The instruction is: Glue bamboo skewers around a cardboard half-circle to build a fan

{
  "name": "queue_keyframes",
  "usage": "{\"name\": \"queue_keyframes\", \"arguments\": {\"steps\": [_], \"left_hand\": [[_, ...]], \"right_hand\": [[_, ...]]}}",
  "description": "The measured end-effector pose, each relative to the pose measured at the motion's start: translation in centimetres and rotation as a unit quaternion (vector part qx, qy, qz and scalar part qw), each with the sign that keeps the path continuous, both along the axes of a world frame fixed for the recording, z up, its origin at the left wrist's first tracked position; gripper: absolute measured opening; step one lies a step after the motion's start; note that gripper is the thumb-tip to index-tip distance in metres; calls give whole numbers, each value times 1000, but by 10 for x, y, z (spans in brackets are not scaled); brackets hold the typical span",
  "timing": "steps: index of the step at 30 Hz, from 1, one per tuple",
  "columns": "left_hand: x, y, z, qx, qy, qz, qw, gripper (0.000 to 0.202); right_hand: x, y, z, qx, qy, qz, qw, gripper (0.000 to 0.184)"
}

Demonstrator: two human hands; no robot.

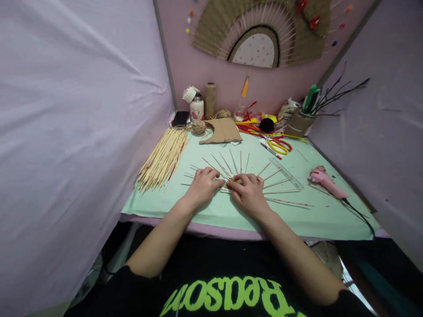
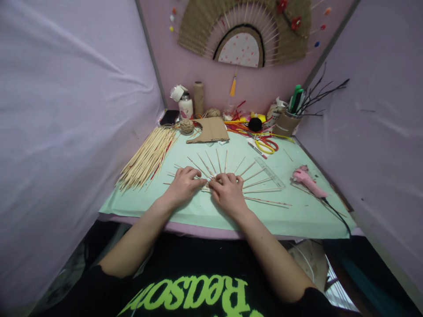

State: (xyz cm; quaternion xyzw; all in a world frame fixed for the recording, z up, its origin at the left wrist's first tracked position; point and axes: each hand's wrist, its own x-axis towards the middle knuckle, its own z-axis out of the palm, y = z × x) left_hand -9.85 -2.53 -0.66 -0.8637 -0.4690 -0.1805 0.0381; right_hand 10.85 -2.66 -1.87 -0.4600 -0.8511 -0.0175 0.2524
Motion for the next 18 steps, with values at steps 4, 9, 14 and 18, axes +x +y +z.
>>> {"name": "queue_keyframes", "arguments": {"steps": [4,9,14,18], "left_hand": [[0,0,-1,1,-1,-3,1000,20],[0,0,0,-6,2,-1,1000,20],[1,-1,1,-6,5,0,1000,20],[1,-2,4,-3,-10,27,1000,22]], "right_hand": [[0,0,0,0,-2,0,1000,20],[-1,0,0,-1,-2,0,1000,20],[-1,0,0,-3,0,0,1000,20],[-1,0,0,0,-3,-2,1000,19]]}}
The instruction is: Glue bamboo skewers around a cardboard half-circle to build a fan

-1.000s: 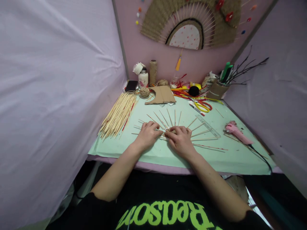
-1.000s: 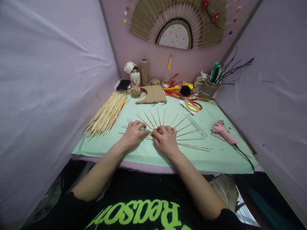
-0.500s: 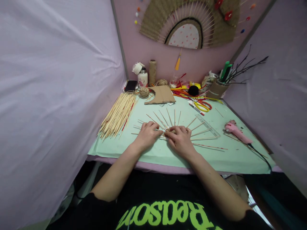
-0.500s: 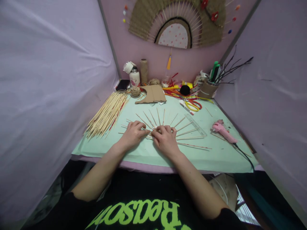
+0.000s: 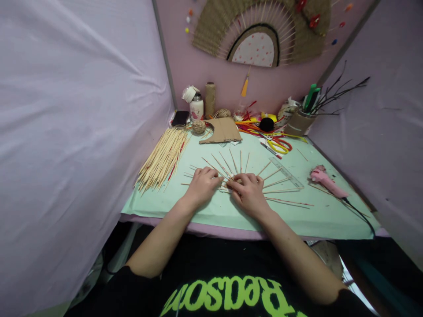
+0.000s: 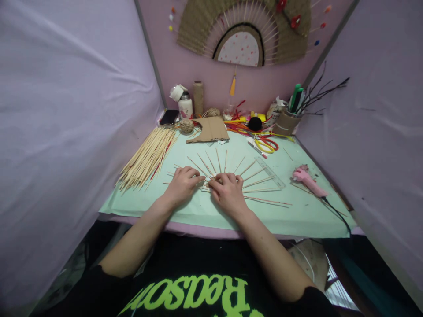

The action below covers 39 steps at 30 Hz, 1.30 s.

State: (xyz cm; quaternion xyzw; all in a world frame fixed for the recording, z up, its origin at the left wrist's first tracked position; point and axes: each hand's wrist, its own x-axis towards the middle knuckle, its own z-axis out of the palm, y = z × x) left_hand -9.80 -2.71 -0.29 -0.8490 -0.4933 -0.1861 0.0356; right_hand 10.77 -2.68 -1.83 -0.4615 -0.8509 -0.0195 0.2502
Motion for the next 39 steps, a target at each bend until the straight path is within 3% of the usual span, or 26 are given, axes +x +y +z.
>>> {"name": "queue_keyframes", "arguments": {"steps": [6,39], "left_hand": [[0,1,3,-36,5,59,998,27],[1,2,0,-41,8,53,998,21]], "right_hand": [[0,-1,1,-2,0,0,1000,19],[0,-1,3,-4,-6,5,1000,22]]}}
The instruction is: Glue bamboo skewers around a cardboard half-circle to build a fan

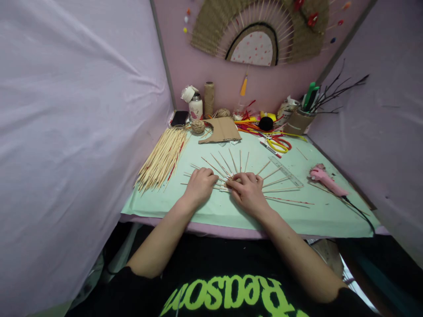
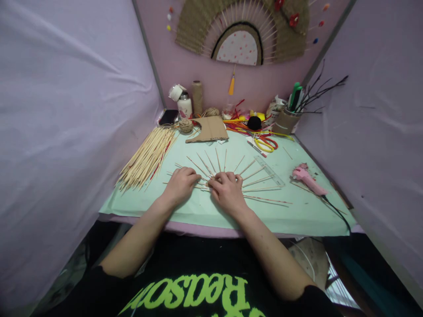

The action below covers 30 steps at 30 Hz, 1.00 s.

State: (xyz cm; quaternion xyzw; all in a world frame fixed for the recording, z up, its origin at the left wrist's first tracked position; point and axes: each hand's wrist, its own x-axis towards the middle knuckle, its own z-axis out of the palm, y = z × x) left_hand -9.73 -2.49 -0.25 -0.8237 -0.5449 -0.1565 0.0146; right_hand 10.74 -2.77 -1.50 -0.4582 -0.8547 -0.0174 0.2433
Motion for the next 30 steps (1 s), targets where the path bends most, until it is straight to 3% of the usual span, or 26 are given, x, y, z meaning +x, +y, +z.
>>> {"name": "queue_keyframes", "arguments": {"steps": [30], "left_hand": [[-1,1,-2,5,-9,-1,1000,23]], "right_hand": [[0,0,1,2,-6,-1,1000,22]]}}
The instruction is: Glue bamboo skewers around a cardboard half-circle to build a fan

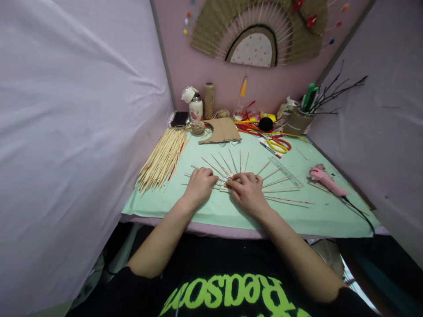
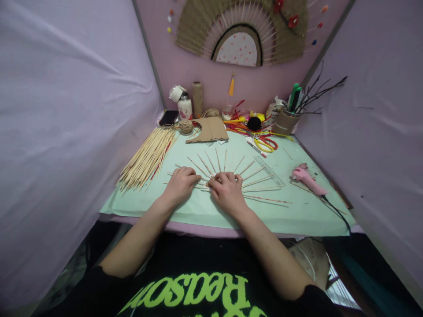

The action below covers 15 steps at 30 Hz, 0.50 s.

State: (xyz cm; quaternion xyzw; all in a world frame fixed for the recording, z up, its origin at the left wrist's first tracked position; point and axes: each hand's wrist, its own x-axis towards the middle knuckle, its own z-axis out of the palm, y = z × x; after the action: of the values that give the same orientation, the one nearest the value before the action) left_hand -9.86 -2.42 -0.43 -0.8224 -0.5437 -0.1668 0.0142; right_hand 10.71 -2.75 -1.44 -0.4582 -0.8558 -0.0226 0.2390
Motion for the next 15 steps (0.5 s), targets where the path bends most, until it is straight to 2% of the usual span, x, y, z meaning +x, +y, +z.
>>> {"name": "queue_keyframes", "arguments": {"steps": [15], "left_hand": [[1,-1,1,-2,-1,2,1000,21]], "right_hand": [[0,0,-1,-6,12,1,1000,22]]}}
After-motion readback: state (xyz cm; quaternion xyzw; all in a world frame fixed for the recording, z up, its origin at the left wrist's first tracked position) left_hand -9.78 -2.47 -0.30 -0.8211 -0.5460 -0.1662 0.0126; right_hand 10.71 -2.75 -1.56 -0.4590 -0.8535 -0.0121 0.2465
